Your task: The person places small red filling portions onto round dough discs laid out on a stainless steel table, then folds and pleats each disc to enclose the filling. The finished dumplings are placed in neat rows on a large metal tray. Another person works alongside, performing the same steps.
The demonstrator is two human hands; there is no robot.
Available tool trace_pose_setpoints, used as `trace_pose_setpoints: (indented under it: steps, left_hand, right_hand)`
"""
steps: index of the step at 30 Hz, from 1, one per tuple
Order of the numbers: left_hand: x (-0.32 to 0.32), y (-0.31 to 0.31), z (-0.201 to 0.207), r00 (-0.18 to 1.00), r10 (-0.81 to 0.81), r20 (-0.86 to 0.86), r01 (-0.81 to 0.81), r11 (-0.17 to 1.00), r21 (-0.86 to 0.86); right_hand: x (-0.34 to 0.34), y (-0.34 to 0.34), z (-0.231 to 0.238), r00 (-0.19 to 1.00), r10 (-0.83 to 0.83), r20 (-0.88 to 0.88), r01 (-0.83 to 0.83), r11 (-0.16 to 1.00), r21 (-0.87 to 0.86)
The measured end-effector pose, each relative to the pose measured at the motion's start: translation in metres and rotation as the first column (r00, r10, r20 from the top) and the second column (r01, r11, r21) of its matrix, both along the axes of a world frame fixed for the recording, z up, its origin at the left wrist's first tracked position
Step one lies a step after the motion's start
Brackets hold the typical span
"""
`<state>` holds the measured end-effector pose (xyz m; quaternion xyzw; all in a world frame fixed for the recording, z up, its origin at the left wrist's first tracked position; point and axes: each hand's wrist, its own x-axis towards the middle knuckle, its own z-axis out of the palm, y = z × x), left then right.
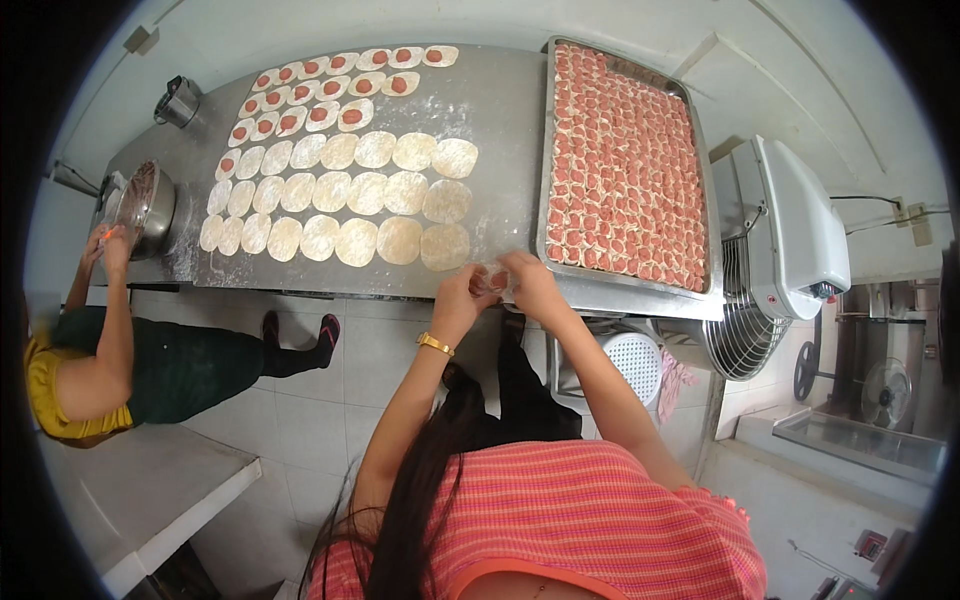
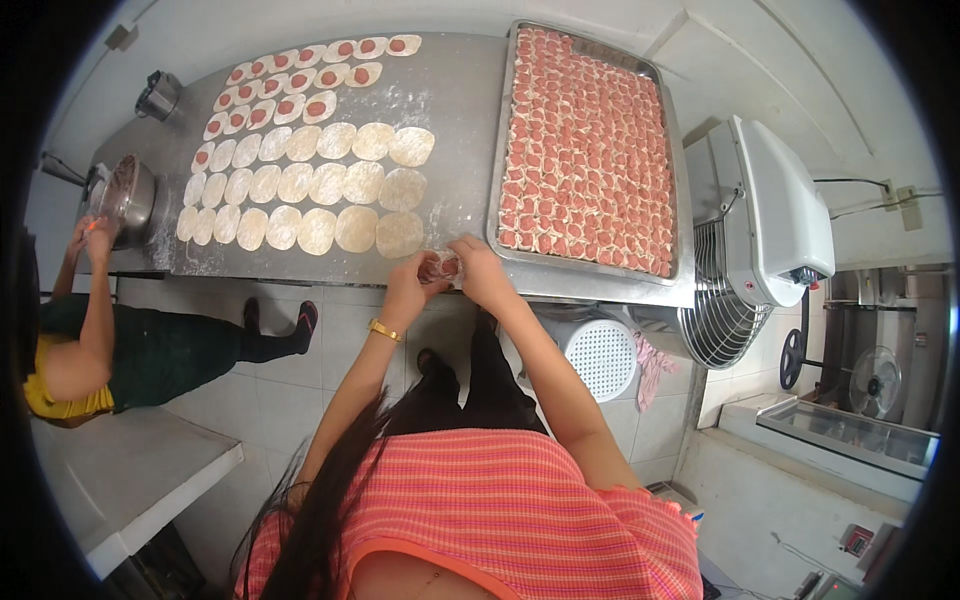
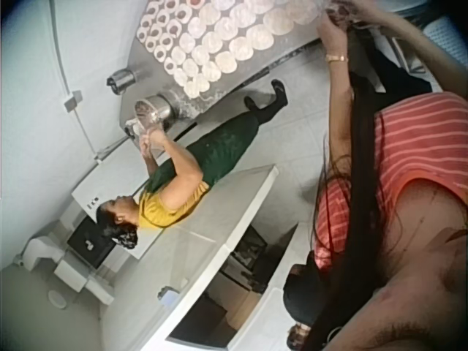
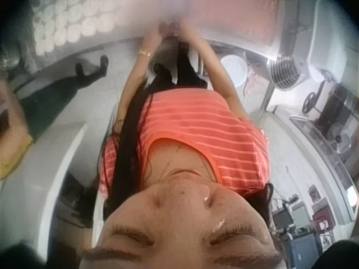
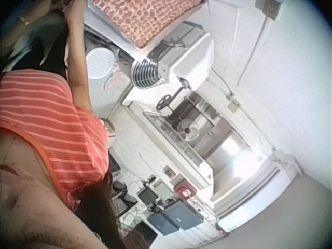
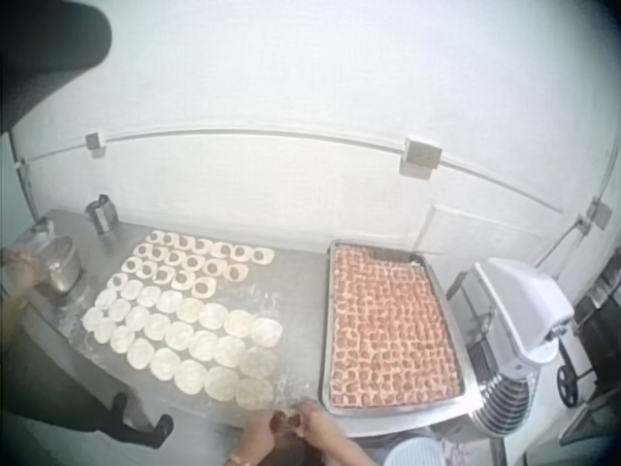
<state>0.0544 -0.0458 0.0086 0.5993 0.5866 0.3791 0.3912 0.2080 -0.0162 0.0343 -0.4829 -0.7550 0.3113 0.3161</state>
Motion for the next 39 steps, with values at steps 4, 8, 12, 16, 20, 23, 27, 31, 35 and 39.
trace_pose_setpoints:
  steps: [4, 8, 12, 16, 20, 23, 27, 31, 35, 39]
  left_hand:
    - [-0.002, 0.003, -0.002, 0.999, -0.015, 0.042, 0.014, 1.0, 0.021]
    - [0.001, 0.009, 0.004, 0.999, -0.02, -0.038, 0.021, 0.999, 0.026]
    - [-0.004, 0.008, 0.006, 1.0, 0.006, -0.03, -0.004, 0.999, 0.046]
    - [-0.002, 0.012, 0.004, 0.998, -0.016, -0.058, 0.018, 0.999, 0.031]
    - [-0.004, 0.011, 0.004, 0.999, -0.034, -0.013, 0.034, 0.999, 0.004]
    - [-0.005, 0.011, 0.004, 0.998, -0.007, -0.059, 0.012, 0.996, 0.09]
    - [-0.005, 0.014, -0.002, 0.998, -0.059, -0.028, 0.061, 0.996, 0.068]
    - [-0.006, 0.013, -0.003, 0.999, 0.027, -0.038, -0.023, 0.995, 0.102]
    - [-0.008, 0.015, -0.004, 0.995, -0.055, -0.085, 0.064, 0.993, 0.099]
    - [-0.021, 0.018, -0.004, 0.999, 0.028, -0.029, -0.027, 0.999, 0.033]
  right_hand:
    - [-0.004, 0.0, -0.006, 0.997, 0.01, 0.077, -0.007, 0.999, -0.032]
    - [-0.003, 0.009, -0.009, 0.998, 0.058, -0.002, -0.058, 0.998, -0.037]
    - [-0.006, 0.005, -0.009, 0.996, -0.074, 0.056, 0.069, 0.994, 0.086]
    - [-0.003, 0.009, -0.011, 0.997, 0.045, 0.055, -0.039, 0.993, -0.108]
    - [-0.004, 0.005, -0.008, 0.996, -0.077, 0.047, 0.072, 0.991, 0.114]
    - [-0.006, 0.002, 0.0, 0.98, -0.083, 0.181, 0.101, 0.991, -0.093]
    - [-0.01, 0.008, -0.007, 0.994, -0.106, 0.036, 0.108, 0.992, -0.063]
    - [-0.009, 0.006, -0.006, 0.988, -0.117, 0.103, 0.122, 0.991, -0.044]
    - [-0.013, 0.008, -0.021, 0.994, -0.111, 0.024, 0.112, 0.993, -0.028]
    - [-0.021, 0.003, -0.004, 0.978, -0.171, 0.118, 0.154, 0.977, 0.145]
